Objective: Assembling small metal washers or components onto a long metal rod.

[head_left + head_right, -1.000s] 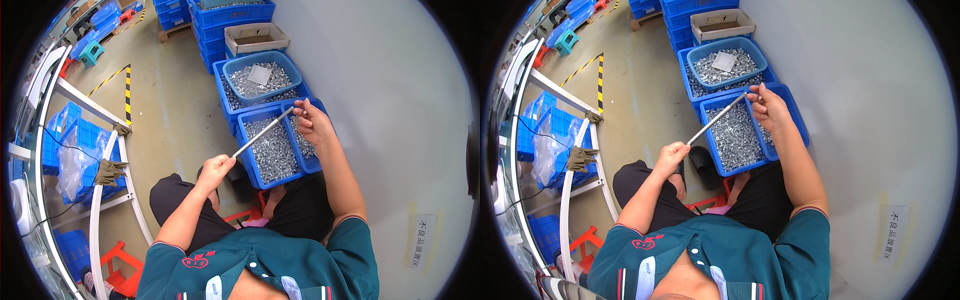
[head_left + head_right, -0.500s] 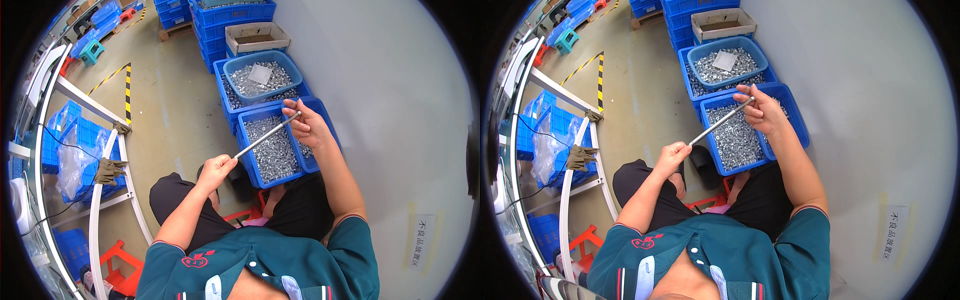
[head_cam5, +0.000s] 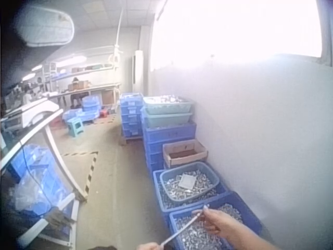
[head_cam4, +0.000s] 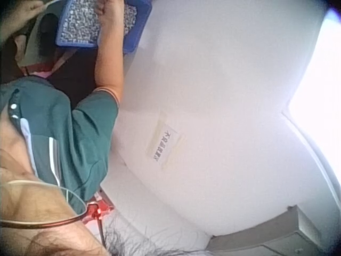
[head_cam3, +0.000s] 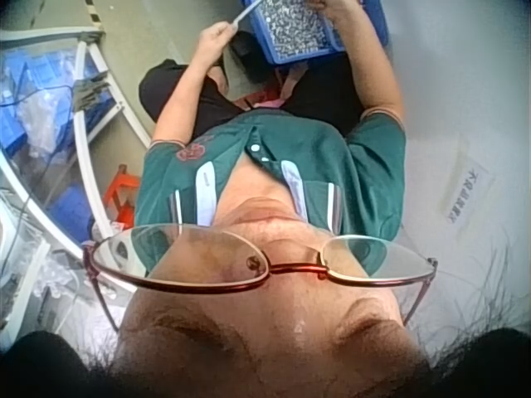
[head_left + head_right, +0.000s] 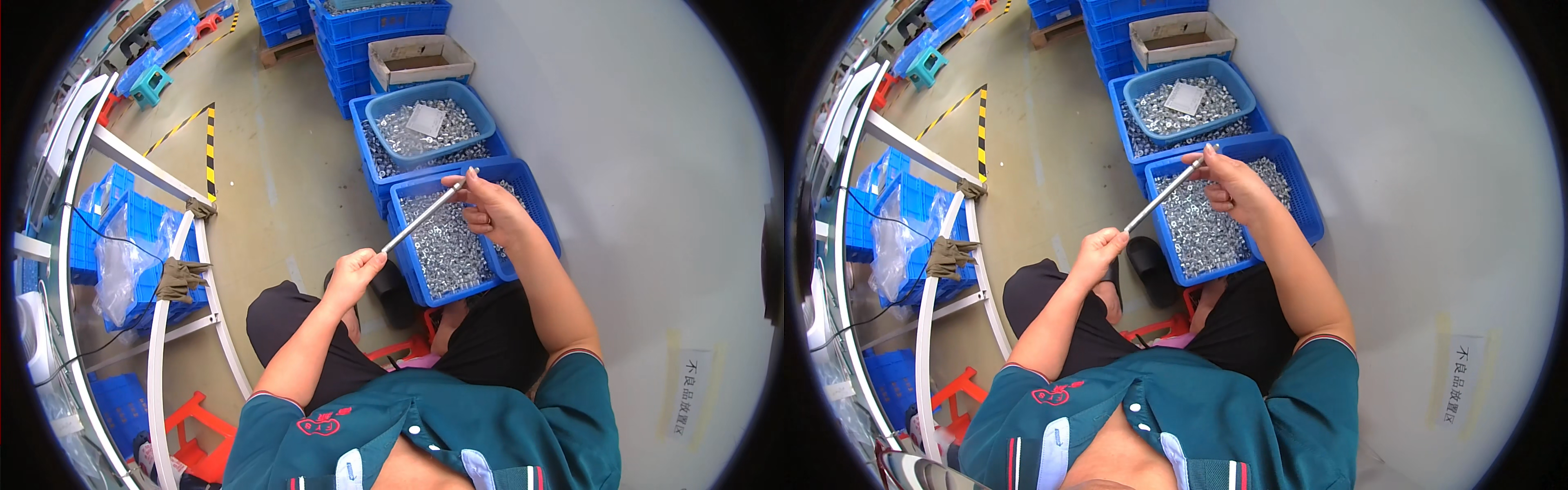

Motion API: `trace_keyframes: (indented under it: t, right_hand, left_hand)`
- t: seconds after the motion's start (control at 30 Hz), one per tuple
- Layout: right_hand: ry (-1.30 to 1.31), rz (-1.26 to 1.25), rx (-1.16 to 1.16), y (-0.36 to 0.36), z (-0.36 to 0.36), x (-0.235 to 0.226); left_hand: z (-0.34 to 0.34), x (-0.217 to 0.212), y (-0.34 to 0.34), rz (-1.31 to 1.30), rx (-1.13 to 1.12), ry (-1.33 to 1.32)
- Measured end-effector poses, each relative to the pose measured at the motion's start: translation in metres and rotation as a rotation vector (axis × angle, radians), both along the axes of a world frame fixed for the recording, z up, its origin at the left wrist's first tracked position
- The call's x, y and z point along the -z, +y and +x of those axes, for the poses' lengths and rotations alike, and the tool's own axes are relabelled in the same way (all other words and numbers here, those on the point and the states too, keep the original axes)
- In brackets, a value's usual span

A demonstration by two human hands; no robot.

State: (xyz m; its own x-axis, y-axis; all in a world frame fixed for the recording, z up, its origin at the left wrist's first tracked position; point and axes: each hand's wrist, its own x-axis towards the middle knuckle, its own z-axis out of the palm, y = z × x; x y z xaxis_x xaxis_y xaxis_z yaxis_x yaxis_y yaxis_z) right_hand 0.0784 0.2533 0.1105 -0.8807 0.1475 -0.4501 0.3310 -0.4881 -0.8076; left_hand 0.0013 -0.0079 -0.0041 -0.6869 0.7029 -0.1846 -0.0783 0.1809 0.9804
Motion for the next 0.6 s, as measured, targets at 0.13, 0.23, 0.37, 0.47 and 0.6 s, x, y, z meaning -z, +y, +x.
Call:
trace_keyframes:
  t: [0.13,0.23,0.37,0.47,0.6]
  right_hand:
    - [0.025,-0.250,0.069,0.026,0.007,0.022]
    - [0.056,-0.344,0.257,0.033,0.003,0.030]
    - [0.032,-0.391,0.433,0.041,0.000,0.030]
    - [0.078,-0.351,0.431,0.042,0.000,0.027]
    - [0.127,-0.290,0.401,0.044,0.002,0.025]
  left_hand:
    - [-0.002,0.002,0.000,0.033,-0.019,-0.026]
    - [-0.003,0.003,-0.002,0.013,-0.004,-0.041]
    - [-0.003,0.001,-0.001,0.012,0.018,-0.073]
    - [-0.003,-0.001,0.000,0.019,0.017,-0.095]
    - [-0.001,-0.004,0.000,-0.001,0.031,-0.098]
